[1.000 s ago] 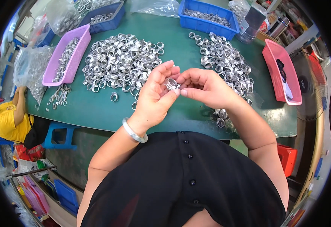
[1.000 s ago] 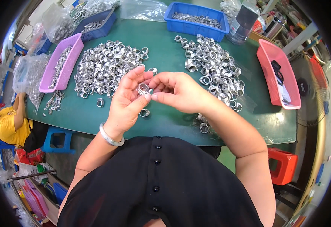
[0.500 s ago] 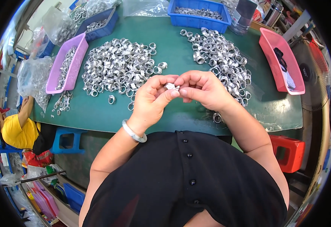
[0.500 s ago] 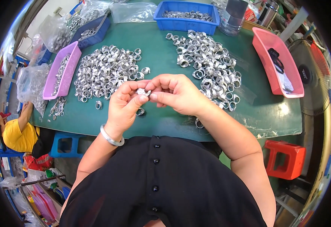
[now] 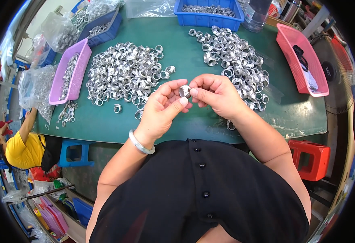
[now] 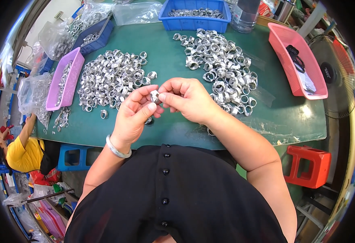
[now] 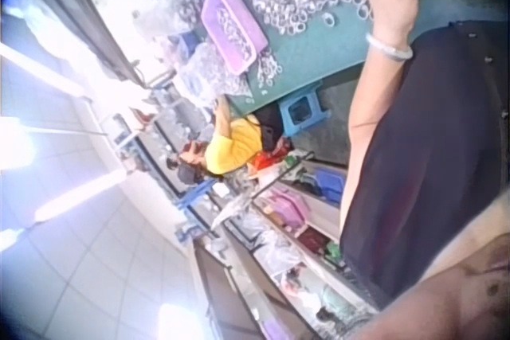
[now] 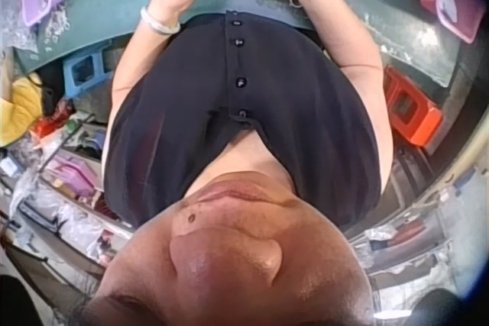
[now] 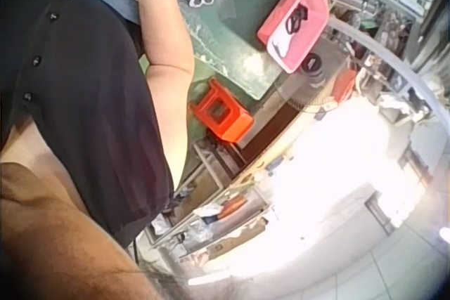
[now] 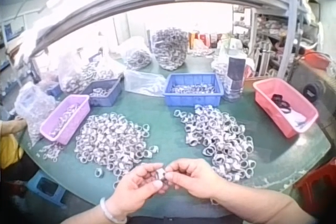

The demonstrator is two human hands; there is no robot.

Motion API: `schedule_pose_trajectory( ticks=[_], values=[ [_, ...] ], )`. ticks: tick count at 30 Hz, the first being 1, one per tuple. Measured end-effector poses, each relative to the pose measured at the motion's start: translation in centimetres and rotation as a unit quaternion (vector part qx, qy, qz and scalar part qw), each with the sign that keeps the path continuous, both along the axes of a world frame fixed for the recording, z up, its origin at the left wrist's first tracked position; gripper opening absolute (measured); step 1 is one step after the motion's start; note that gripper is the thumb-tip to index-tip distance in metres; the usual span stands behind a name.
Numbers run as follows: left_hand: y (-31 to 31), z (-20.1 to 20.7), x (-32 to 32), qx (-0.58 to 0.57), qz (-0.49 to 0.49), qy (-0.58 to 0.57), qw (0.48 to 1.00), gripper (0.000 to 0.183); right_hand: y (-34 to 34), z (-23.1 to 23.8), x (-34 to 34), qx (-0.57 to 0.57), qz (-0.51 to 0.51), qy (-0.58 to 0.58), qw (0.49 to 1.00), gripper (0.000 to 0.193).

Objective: The person sorts through piles of small metal rings on a table, picking them up one by one and placing them into different colored bins or organized piles.

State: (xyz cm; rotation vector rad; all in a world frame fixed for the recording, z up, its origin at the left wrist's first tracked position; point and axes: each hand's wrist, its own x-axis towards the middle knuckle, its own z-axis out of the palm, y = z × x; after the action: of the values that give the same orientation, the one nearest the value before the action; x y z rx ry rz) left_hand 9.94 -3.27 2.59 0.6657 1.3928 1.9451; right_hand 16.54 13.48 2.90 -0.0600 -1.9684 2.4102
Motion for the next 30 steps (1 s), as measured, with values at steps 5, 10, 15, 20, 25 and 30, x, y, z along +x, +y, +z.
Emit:
schedule_pose_trajectory(
  ticks=[5, 10, 15, 20, 25, 30],
  values=[
    [-0.1, -0.2, 0.2, -0.019, 0.01, -0.008, 1.0, 0.039, 0.2, -0.6, 0.1, -0.008, 0.012, 0.004, 1.0, 0.01],
    [0.1, -0.1, -0.1, -0.011, 0.018, 0.003, 1.0, 0.037, 0.2, -0.6, 0.0, -0.012, 0.004, 0.001, 1.0, 0.011],
    [0.3, -0.2, 0.0, -0.023, 0.016, 0.012, 1.0, 0.034, 0.3, -0.6, 0.0, -0.014, 0.009, -0.002, 1.0, 0.012],
    [0.3, -0.4, 0.3, 0.002, 0.026, 0.018, 0.999, 0.035, 0.3, -0.8, 0.1, -0.02, 0.005, -0.016, 1.0, 0.014],
    [0.2, -1.7, 0.0, -0.028, 0.073, 0.178, 0.981, 0.031, 0.3, -1.2, 0.1, -0.043, 0.015, 0.001, 0.999, 0.021],
    [0.1, -2.2, -0.3, -0.071, 0.119, 0.332, 0.933, 0.026, 0.3, -1.4, 0.2, -0.06, 0.054, 0.015, 0.997, 0.028]
  ],
)
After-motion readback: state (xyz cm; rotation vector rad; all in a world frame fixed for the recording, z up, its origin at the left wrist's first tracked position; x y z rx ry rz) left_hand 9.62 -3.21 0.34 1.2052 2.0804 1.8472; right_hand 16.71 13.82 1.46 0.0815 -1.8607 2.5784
